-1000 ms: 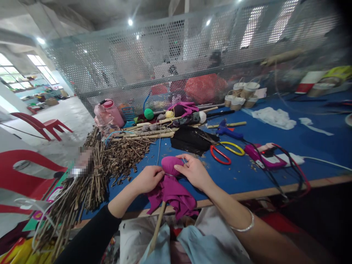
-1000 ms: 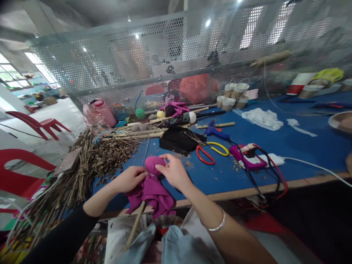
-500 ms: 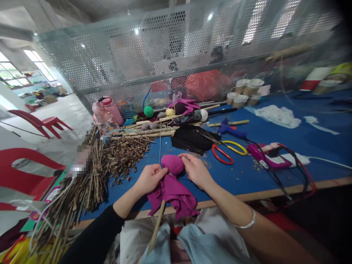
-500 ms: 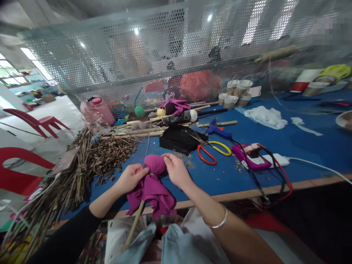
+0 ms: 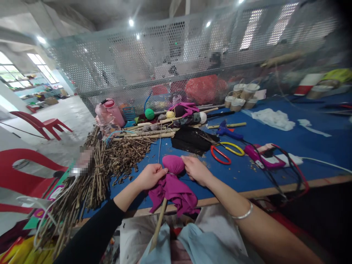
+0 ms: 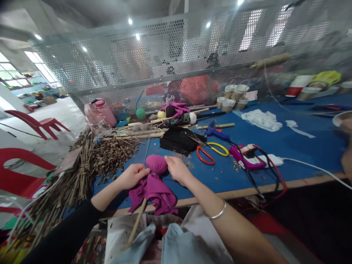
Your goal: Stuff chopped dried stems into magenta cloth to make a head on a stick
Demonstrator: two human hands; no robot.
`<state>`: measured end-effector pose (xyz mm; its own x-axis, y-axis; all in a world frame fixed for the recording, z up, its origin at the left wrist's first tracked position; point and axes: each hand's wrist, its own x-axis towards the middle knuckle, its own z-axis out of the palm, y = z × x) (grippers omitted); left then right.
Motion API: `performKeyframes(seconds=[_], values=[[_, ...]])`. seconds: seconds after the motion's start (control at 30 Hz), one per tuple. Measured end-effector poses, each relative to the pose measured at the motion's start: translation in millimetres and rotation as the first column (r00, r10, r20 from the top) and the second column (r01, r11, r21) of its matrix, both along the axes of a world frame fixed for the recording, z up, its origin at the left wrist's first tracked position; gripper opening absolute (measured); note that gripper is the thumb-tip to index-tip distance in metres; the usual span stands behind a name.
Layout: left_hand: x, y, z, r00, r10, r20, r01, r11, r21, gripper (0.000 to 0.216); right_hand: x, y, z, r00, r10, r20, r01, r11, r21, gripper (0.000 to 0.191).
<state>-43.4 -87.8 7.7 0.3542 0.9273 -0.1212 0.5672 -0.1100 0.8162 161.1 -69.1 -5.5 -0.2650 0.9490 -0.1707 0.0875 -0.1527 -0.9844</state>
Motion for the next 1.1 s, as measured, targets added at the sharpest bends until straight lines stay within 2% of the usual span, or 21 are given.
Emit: performKeyframes(seconds=[0.13,0.23,0.3,0.37,0.4,0.47,0.6,0.7,0.77,0.83,0.87,0.9,0.97,1.03,1.07,1.1], values=[[-3.1,5.0,8.8,0.960,-0.200,-0.197,0.225,0.968,0.113,0.037,4.3,0.1,4.1,0.998,0.069,-0.003,-0.069,0.996,-0.057,0.043],[-5.3,7.4,20.4,0.898,-0.282,-0.337,0.350,0.923,0.158,0.038,6.4,-2.1,13.3,0.993,0.115,-0.030,-0.114,0.993,0.020,0.038],[-5.2,4.0,34.5,0.865,-0.257,-0.432,0.379,0.898,0.224,0.038,7.2,-5.1,24.6,0.989,0.139,-0.053,-0.133,0.986,0.103,0.045],[-3.9,-6.0,52.3,0.842,-0.150,-0.518,0.365,0.865,0.343,0.037,7.9,-11.2,39.4,0.983,0.166,-0.080,-0.149,0.972,0.183,0.051],[-3.1,-13.5,61.4,0.837,-0.082,-0.540,0.352,0.837,0.419,0.036,8.0,-16.1,47.6,0.980,0.176,-0.096,-0.152,0.964,0.216,0.053],[-2.1,-31.7,77.3,0.853,0.008,-0.522,0.351,0.732,0.584,0.030,7.5,-29.6,64.3,0.975,0.183,-0.126,-0.143,0.952,0.272,0.060],[-2.7,-64.3,100.8,0.959,-0.022,-0.283,0.247,0.559,0.792,0.021,4.5,-60.8,106.0,0.971,0.181,-0.155,-0.117,0.929,0.351,0.071],[-1.8,-70.9,127.8,0.991,-0.020,-0.130,0.127,0.407,0.905,0.017,3.0,-71.2,159.1,0.960,0.249,-0.127,-0.149,0.840,0.522,0.067],[0.7,-67.9,151.6,0.998,0.028,-0.049,0.038,0.308,0.950,0.015,3.1,-70.3,203.2,0.968,0.243,-0.065,-0.134,0.715,0.686,0.059],[3.7,-63.9,172.1,0.995,0.072,0.063,-0.079,0.247,0.966,0.015,3.9,-67.3,244.0,0.971,0.220,0.096,-0.208,0.571,0.794,0.048],[4.7,-62.8,178.5,0.989,0.079,0.125,-0.142,0.250,0.958,0.015,4.3,-66.1,259.5,0.965,0.199,0.168,-0.249,0.509,0.824,0.044],[5.1,-62.4,181.4,0.980,0.073,0.185,-0.198,0.284,0.938,0.016,4.5,-65.1,270.3,0.956,0.181,0.231,-0.290,0.466,0.836,0.044],[3.6,-63.2,177.2,0.964,0.051,0.261,-0.258,0.424,0.868,0.020,3.8,-62.9,276.1,0.933,0.181,0.311,-0.360,0.431,0.828,0.045],[-0.5,-61.9,165.3,0.969,0.053,0.243,-0.230,0.559,0.797,0.024,1.3,-57.1,265.5,0.916,0.232,0.327,-0.400,0.453,0.797,0.049],[-2.8,-59.0,159.8,0.978,0.065,0.199,-0.199,0.592,0.781,0.025,-0.5,-52.2,257.8,0.913,0.249,0.323,-0.406,0.476,0.780,0.050],[-4.8,-54.0,156.4,0.986,0.083,0.147,-0.167,0.598,0.784,0.025,-2.5,-46.0,250.9,0.917,0.247,0.314,-0.399,0.501,0.768,0.051]])
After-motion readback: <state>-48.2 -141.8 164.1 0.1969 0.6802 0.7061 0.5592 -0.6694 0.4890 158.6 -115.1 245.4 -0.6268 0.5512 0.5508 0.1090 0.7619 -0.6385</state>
